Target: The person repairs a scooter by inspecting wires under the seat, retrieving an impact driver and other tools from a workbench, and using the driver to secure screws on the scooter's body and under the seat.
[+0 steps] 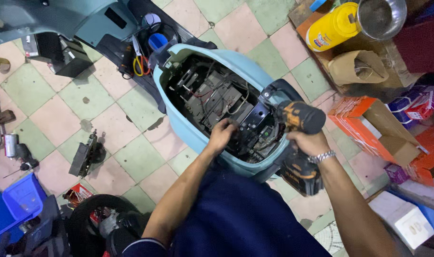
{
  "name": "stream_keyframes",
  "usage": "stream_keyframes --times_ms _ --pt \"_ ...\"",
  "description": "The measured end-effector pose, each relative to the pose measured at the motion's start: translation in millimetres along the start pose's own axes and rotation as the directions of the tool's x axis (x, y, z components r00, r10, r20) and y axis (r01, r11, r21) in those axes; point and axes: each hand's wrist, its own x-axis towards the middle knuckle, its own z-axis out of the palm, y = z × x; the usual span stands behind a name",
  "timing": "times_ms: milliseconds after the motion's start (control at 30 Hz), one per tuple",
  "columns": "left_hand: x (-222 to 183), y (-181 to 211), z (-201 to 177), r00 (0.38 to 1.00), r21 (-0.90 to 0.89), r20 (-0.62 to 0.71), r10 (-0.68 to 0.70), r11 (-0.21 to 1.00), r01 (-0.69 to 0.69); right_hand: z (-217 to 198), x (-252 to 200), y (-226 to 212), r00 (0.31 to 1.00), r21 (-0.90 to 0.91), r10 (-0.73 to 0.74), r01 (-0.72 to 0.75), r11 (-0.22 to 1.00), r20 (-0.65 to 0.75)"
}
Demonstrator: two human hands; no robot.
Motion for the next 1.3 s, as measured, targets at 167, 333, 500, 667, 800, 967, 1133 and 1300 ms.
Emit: stream_keyframes --times_ms 167,333,500,667,800,967,1133,1300 --pt "40.5 12.0 30.2 0.982 0.375 -0.162 0.100 0.926 -0.032 -8.1 31.5 -3.0 0.999 0.213 -0.041 0.034 0.977 0.028" --pt "54.5 42.5 51.5 0.967 0.483 -0.118 0.225 0.864 -0.143 -5.8 27.6 -18.9 0.997 -0.116 -0.050 0.043 0.992 -0.057" --pt "67.7 75.5 71.7 0.967 0.662 0.000 0.254 0.725 -0.190 -14.0 38.5 -11.8 0.999 -0.021 -0.042 0.041 0.999 -0.024" --pt "89.0 74.5 76.2 0.899 0.717 0.175 0.402 0.573 -0.396 -34.3 75.9 6.4 0.985 0.242 0.134 -0.156 0.958 0.106" --pt "95.0 72.4 70.6 0.892 0.754 0.224 0.393 0.510 -0.415 -39.2 78.8 -17.4 0.997 -0.284 -0.067 0.076 0.956 0.042" --pt "96.5 76.9 69.5 0.889 0.764 0.259 0.377 0.483 -0.428 -40.6 57.6 -97.5 0.999 -0.783 -0.040 0.020 0.621 -0.005" --pt "96.2 74.2 70.4 0.887 0.767 0.228 0.401 0.488 -0.418 -33.9 53.0 -140.9 0.992 -0.885 -0.079 0.122 0.450 0.096" --pt "98.4 74.2 71.2 0.901 0.762 0.205 0.383 0.515 -0.392 -21.2 48.6 -124.7 0.997 -0.824 -0.035 0.075 0.562 0.067"
